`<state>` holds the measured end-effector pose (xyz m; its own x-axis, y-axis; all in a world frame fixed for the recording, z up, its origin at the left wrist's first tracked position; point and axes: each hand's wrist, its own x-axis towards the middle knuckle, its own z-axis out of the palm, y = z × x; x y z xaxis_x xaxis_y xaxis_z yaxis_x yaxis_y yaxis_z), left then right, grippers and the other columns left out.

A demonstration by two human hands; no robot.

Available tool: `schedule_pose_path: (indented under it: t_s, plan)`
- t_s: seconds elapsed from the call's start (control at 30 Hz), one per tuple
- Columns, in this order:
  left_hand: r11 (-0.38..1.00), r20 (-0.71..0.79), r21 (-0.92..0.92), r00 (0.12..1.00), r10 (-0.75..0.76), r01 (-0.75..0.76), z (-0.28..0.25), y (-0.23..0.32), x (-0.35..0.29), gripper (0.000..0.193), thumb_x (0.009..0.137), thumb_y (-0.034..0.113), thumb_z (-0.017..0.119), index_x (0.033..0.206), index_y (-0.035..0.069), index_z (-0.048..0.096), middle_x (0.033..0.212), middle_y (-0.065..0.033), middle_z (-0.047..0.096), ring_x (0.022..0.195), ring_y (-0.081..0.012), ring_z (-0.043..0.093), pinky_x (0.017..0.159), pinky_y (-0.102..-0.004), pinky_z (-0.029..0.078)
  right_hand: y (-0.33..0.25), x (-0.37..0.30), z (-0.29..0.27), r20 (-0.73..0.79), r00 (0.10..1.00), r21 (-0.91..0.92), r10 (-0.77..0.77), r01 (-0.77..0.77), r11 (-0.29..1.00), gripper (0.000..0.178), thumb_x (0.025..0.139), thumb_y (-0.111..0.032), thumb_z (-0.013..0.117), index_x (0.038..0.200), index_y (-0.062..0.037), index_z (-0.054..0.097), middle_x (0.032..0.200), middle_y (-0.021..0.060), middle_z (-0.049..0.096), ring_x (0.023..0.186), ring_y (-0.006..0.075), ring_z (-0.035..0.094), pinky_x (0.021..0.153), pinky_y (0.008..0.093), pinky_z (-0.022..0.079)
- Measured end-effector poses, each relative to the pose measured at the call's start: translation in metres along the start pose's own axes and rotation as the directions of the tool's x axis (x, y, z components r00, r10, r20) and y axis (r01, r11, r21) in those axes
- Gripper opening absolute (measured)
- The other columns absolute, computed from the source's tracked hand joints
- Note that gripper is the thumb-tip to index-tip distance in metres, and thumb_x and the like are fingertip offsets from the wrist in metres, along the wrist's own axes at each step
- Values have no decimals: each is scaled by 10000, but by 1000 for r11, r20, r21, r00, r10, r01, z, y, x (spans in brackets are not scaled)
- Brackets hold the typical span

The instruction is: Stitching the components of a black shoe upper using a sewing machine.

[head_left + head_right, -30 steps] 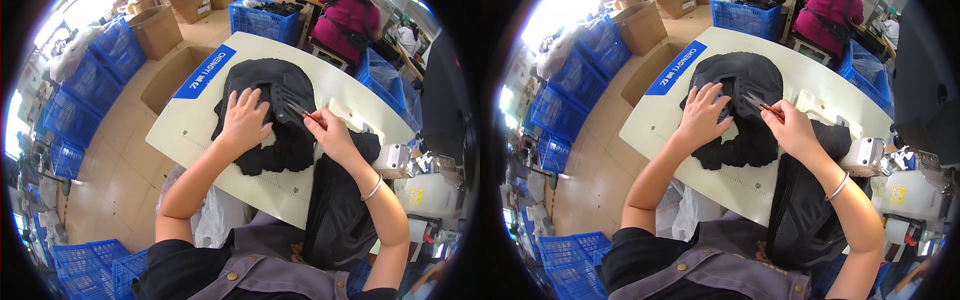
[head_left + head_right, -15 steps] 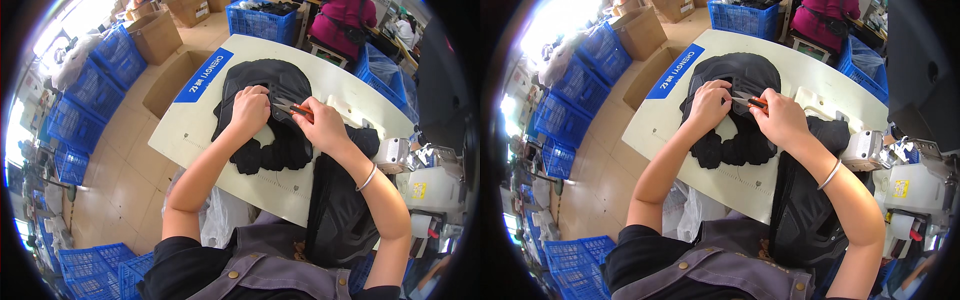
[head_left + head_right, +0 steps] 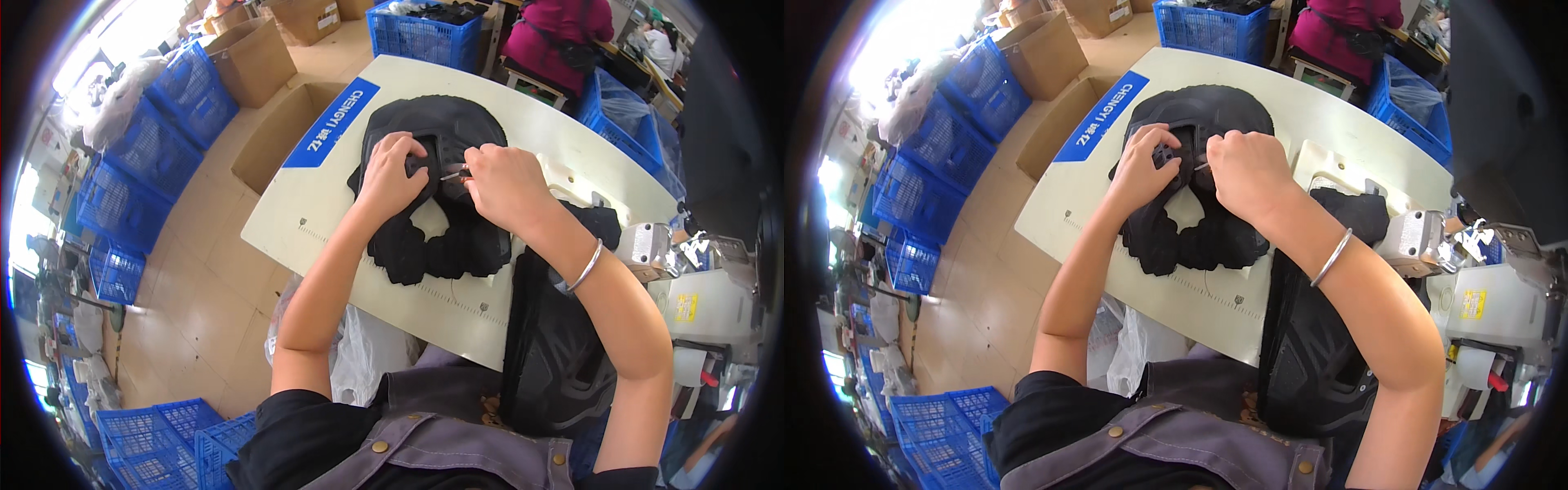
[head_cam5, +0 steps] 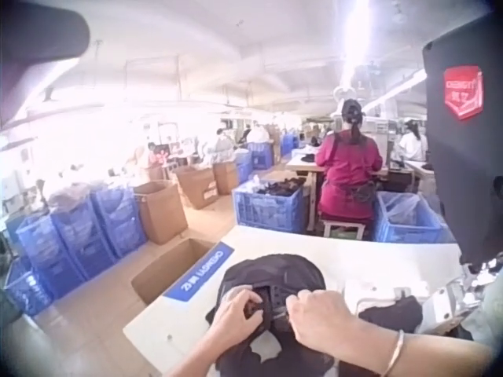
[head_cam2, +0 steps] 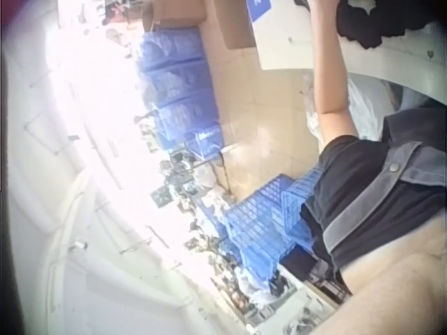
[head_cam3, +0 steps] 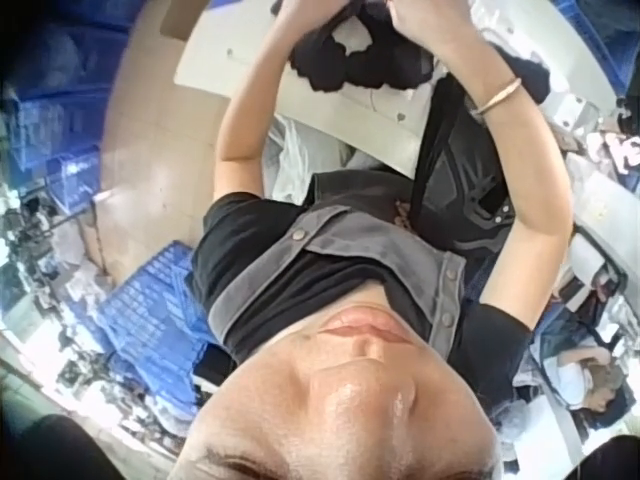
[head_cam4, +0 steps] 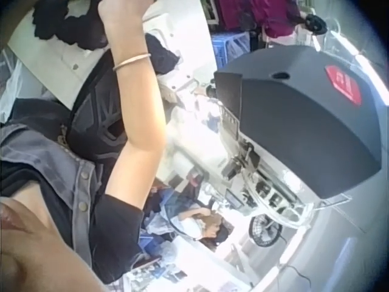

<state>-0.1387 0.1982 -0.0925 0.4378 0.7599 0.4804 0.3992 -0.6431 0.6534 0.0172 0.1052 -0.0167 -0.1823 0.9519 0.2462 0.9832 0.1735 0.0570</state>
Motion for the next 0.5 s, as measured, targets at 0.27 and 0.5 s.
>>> schedule_pose_path:
  t_s: [0.27, 0.5]
  plan:
    - [999, -22, 6, 999, 49, -49, 1, -10, -9, 153, 704, 137, 632, 844, 75, 642, 1187, -127, 483, 1126, -281, 434, 952, -349, 332, -13, -6, 10, -7, 998, -47, 56, -57, 997, 93, 748, -111, 587, 775, -32, 545, 724, 113, 594, 653, 243, 624, 572, 309, 503]
    - [994, 0, -17, 994, 109, -109, 12, -7, -1, 129, 721, 152, 640, 794, 46, 631, 1146, -109, 518, 1087, -276, 454, 912, -357, 355, -5, -8, 8, 31, 994, 114, 109, -112, 987, 158, 733, -139, 624, 770, -18, 529, 729, 116, 590, 655, 293, 601, 576, 355, 481]
